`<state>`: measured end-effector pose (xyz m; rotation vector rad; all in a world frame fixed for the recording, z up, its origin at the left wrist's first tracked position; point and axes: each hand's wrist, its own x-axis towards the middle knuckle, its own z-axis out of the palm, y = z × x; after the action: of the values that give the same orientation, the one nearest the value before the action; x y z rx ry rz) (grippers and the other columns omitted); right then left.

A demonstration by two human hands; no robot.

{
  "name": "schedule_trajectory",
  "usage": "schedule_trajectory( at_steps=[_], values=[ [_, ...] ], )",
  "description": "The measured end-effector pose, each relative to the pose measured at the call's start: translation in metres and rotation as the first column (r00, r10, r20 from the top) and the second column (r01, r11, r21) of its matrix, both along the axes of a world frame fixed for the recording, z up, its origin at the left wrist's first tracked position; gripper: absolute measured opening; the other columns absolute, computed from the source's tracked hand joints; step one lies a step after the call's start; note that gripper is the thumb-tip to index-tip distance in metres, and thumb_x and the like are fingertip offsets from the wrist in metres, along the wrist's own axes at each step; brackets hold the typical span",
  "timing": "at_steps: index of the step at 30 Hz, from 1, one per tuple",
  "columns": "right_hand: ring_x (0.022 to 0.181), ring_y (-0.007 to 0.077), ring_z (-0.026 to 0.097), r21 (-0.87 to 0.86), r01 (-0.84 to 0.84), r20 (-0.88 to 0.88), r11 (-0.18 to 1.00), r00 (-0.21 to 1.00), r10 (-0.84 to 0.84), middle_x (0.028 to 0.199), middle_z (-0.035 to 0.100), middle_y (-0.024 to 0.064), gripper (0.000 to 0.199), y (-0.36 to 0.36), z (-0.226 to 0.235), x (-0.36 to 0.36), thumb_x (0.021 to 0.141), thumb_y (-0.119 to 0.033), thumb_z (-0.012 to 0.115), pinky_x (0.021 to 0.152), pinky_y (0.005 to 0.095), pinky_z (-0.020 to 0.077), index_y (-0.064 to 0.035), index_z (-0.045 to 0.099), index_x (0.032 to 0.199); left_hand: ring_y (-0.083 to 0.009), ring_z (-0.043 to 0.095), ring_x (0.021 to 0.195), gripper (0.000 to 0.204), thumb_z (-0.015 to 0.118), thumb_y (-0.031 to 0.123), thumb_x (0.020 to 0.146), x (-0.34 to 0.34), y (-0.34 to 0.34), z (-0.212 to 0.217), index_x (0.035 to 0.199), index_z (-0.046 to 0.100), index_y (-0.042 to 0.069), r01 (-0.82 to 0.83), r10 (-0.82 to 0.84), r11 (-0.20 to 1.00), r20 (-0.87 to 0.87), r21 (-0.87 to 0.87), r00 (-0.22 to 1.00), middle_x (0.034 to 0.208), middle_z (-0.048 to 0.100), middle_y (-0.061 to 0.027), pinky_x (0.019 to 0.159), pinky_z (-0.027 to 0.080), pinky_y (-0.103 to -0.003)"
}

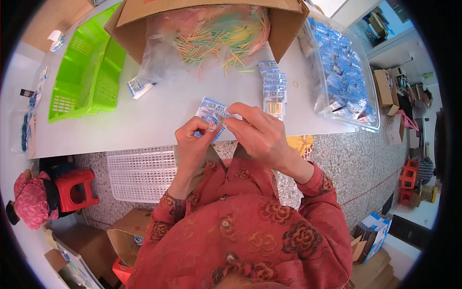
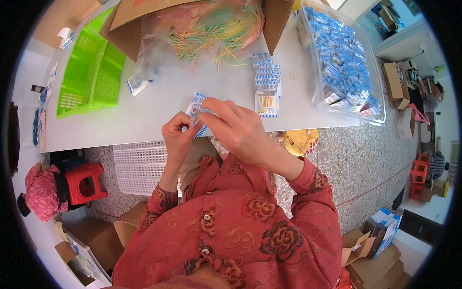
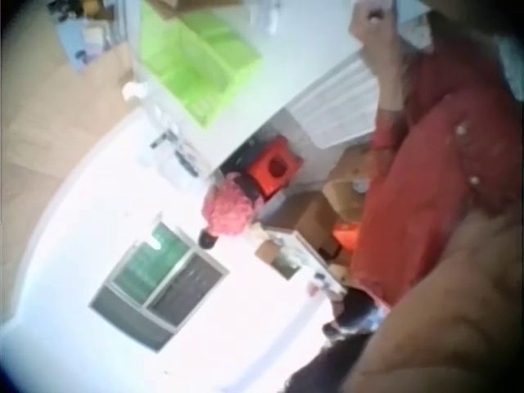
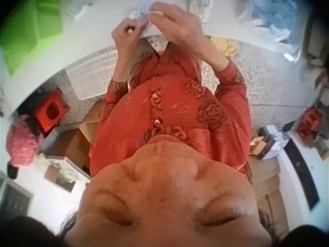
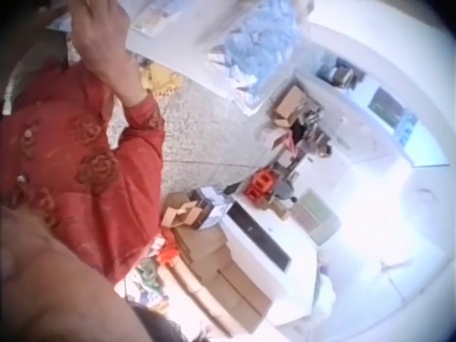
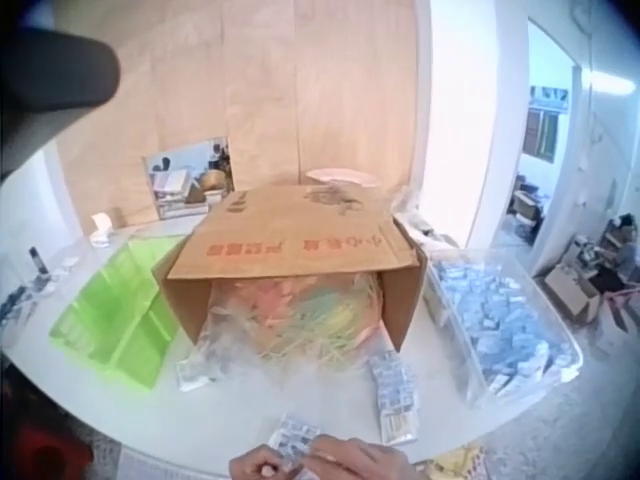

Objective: Packaging small quantities of colorful rubber bands into plastic packets.

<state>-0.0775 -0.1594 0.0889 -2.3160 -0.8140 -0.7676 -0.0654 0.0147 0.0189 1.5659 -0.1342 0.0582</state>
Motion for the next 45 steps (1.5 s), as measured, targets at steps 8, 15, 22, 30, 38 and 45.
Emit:
schedule_trajectory(
  at_steps=[8,15,22,30,38,45],
  values=[
    [0.068,0.0201,0.061,-0.010,-0.040,0.010,0.999,0.999,0.040,0.092,0.061,0.0087,0.026,0.000,-0.006,0.001,0.063,0.003,0.066,0.055,0.0295,0.0494,0.0011,0.063,0.088,-0.0036,0.047,0.055,0.023,0.074,0.007,0.077,-0.003,-0.004,-0.001,0.064,0.055,0.001,-0.010,0.003,0.997,0.086,0.083,0.996,0.058,0.054,0.0012,0.050,0.040,-0.021],
    [0.068,0.0228,0.063,-0.011,-0.078,0.004,0.997,0.997,0.078,0.090,0.064,0.0108,0.022,0.000,-0.007,0.000,0.068,0.004,0.066,0.057,0.0295,0.0510,0.0003,0.062,0.090,-0.0044,0.048,0.054,0.024,0.075,0.008,0.075,-0.001,0.000,-0.003,0.063,0.054,0.001,-0.019,0.013,0.996,0.066,0.092,0.998,0.057,0.054,0.0000,0.049,0.040,-0.022],
    [0.069,0.0234,0.063,0.294,0.065,-0.522,0.954,0.847,0.103,0.085,0.063,0.0115,0.020,0.005,-0.006,-0.003,0.075,0.000,0.069,0.057,0.0287,0.0500,-0.0005,0.060,0.093,-0.0078,0.051,0.053,0.023,0.075,0.006,0.074,-0.004,-0.001,-0.004,0.064,0.054,0.000,0.029,-0.042,0.994,0.121,0.110,0.992,0.059,0.055,-0.0028,0.050,0.042,-0.023],
    [0.065,0.0252,0.060,0.139,-0.067,-0.457,0.988,0.881,0.125,0.079,0.058,0.0095,0.013,0.001,-0.013,0.002,0.073,-0.001,0.067,0.055,0.0315,0.0475,-0.0021,0.059,0.084,-0.0069,0.051,0.063,0.011,0.068,-0.004,0.072,-0.002,-0.001,-0.004,0.070,0.059,0.000,0.133,-0.151,0.982,0.128,0.136,0.980,0.067,0.058,-0.0012,0.057,0.041,-0.023],
    [0.065,0.0260,0.059,0.007,-0.006,-0.235,1.000,0.972,0.008,0.076,0.055,0.0076,0.011,0.010,-0.018,0.013,0.072,-0.001,0.064,0.053,0.0341,0.0480,-0.0040,0.057,0.080,-0.0124,0.058,0.064,0.017,0.075,0.001,0.068,0.000,-0.001,-0.011,0.079,0.062,-0.001,0.150,-0.155,0.985,0.059,0.083,0.986,0.075,0.063,-0.0058,0.059,0.046,-0.025],
    [0.065,0.0244,0.061,0.019,-0.147,-0.384,0.989,0.912,0.143,0.080,0.060,0.0098,0.009,0.026,-0.007,0.029,0.078,-0.003,0.065,0.054,0.0319,0.0479,-0.0021,0.060,0.084,-0.0110,0.059,0.069,0.012,0.069,-0.004,0.070,0.018,0.013,-0.021,0.080,0.063,-0.001,0.018,-0.033,0.997,0.206,0.077,0.978,0.076,0.063,-0.0059,0.061,0.045,-0.024]
  ],
)
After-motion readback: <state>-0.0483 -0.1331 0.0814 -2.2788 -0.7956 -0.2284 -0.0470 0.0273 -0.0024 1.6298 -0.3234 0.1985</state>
